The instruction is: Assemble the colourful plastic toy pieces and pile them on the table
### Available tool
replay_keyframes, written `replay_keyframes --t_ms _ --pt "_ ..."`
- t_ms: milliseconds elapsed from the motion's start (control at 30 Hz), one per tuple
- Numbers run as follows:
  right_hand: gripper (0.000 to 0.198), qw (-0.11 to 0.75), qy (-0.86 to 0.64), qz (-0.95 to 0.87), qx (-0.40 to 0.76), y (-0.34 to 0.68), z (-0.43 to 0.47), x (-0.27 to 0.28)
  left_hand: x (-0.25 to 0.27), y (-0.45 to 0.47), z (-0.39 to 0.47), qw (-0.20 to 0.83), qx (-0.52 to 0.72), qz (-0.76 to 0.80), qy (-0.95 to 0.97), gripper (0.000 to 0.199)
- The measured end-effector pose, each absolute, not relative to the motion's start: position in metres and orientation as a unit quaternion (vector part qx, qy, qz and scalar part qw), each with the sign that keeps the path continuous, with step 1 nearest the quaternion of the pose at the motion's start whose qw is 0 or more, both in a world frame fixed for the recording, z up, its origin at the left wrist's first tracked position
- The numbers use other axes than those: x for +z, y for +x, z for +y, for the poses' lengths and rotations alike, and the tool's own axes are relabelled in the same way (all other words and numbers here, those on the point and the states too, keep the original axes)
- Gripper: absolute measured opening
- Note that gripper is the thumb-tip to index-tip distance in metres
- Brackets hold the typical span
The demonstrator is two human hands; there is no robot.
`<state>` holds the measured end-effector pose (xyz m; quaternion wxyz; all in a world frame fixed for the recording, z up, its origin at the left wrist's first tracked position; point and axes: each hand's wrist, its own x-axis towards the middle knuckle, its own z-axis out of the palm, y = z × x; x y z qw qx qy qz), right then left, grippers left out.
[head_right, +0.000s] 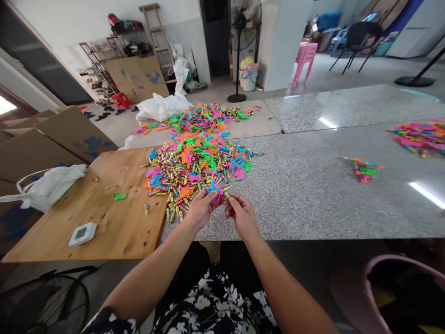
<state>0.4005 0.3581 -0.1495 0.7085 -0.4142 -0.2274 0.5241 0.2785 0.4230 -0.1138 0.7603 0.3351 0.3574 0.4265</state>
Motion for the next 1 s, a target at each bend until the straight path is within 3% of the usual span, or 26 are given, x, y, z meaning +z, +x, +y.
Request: replay_keyframes --t_ms 367,600,733,900,1000 --pt "0.034 0.694 -0.409 -0.210 0.554 0.408 0.357 -0.148 -0.117 0.281 0.423 0.751 0.413 0.366 0.364 0.043" --pt "0.036 0.657 -0.477 -0.307 0.496 0.413 0.351 -0.148 -0.122 0.296 0.415 0.652 0.471 0.410 0.430 0.035" --pt "0.037 0.609 -0.526 -0.361 0.472 0.424 0.340 -0.150 -0.138 0.312 0.403 0.662 0.479 0.419 0.396 0.036" --pt "0.030 0.524 -0.564 -0.328 0.548 0.466 0.328 -0.165 -0.168 0.334 0.400 0.699 0.361 0.449 0.423 0.035" --pt "0.017 0.531 -0.623 -0.213 0.533 0.530 0.331 -0.174 -0.177 0.351 0.430 0.656 0.276 0.475 0.518 0.030"
